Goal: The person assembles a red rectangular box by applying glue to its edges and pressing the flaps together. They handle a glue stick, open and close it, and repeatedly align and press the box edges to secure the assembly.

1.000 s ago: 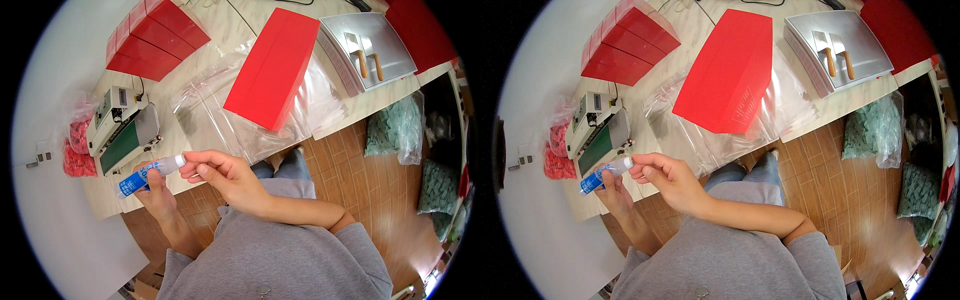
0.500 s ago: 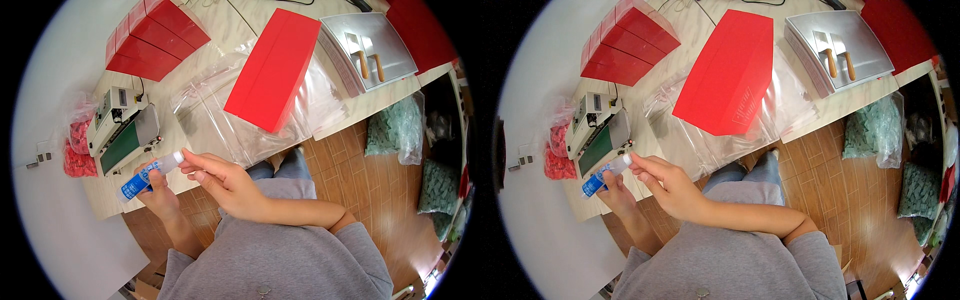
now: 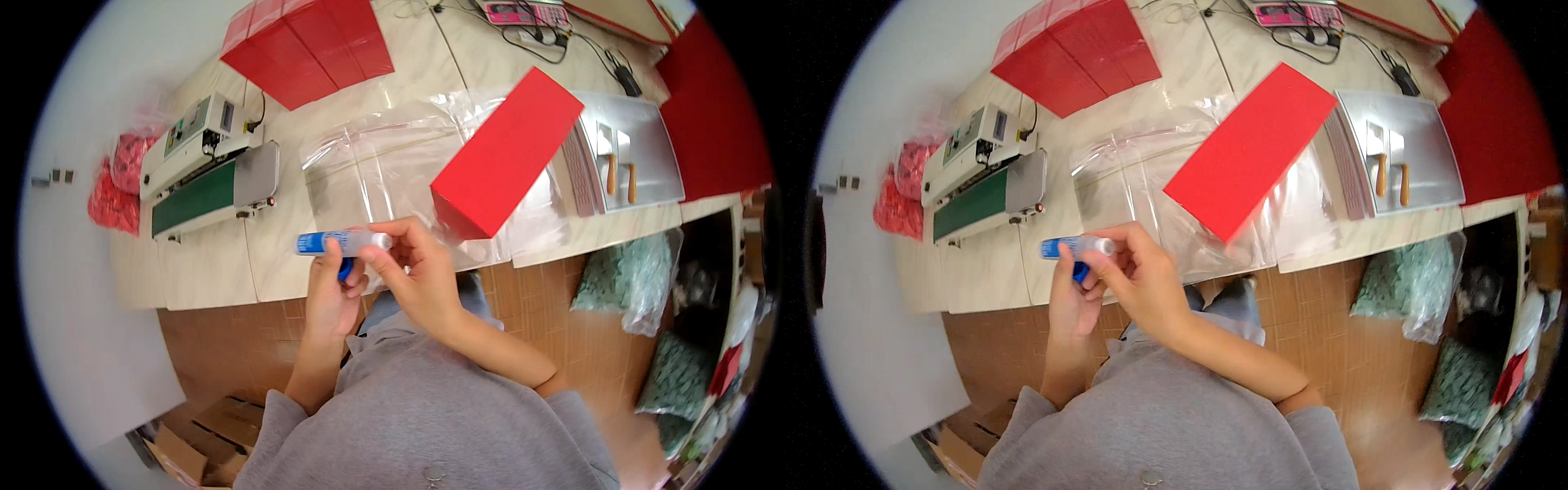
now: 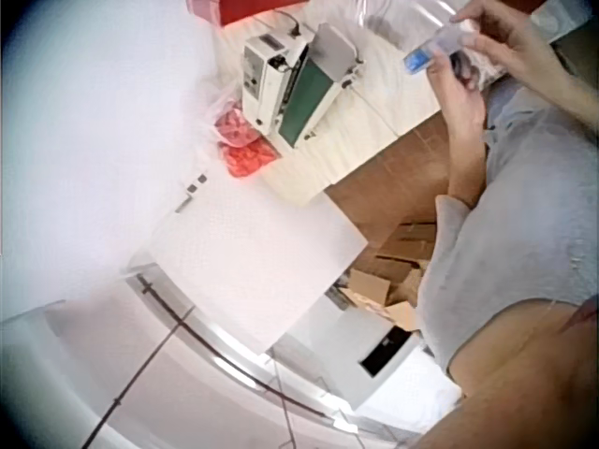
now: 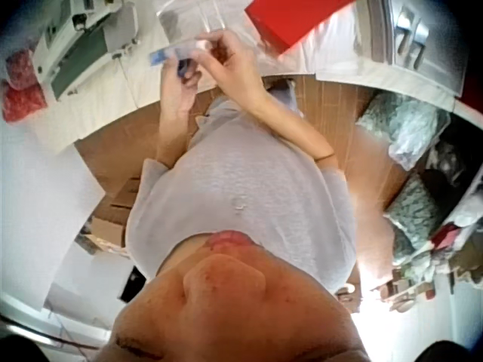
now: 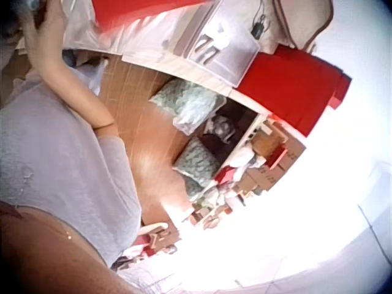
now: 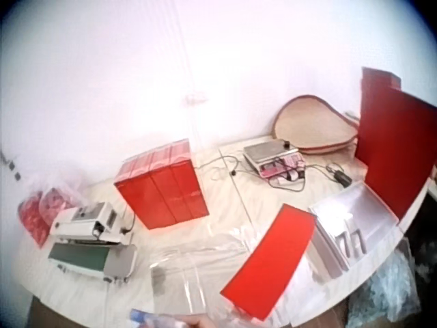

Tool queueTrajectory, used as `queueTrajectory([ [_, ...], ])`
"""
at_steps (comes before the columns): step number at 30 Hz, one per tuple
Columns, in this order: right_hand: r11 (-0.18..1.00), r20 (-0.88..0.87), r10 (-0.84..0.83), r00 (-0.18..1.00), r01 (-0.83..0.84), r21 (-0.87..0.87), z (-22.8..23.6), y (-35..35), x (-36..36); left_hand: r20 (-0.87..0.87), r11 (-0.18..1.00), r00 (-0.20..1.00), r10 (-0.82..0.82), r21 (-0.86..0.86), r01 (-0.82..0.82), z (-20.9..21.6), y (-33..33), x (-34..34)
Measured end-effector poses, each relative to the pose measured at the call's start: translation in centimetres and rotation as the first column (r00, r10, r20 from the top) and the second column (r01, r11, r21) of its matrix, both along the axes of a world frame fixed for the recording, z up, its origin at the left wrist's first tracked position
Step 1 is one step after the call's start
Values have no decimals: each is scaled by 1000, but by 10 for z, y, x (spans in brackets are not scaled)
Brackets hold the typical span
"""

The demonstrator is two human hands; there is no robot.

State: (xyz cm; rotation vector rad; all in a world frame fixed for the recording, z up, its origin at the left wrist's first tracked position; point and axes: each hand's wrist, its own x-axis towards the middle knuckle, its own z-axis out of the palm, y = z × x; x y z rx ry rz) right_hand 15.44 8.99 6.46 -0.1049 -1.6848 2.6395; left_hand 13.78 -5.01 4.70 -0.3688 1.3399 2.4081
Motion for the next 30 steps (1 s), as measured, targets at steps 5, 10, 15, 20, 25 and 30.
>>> queueTrajectory([
  [5,957,19,-45,999,38,289,-14,-5,4,-49,997,997,-60,41,62,-8,-4,4],
  [10,959,-37,-133,990,138,248,-7,-23,1,-70,988,997,-16,154,27,-28,-14,7],
  [15,992,107,-31,994,17,122,-7,-27,-1,-300,996,950,89,36,-82,-28,-21,2],
  [20,996,155,-7,988,-7,90,-9,-41,-5,-227,988,965,128,119,-103,-42,-32,0],
  [25,935,-105,-74,992,106,338,-20,-54,-11,-98,975,990,106,205,-84,-39,-31,-2],
  [30,727,-254,152,955,67,684,-23,-41,-20,181,927,983,17,366,-83,-36,-39,-9],
])
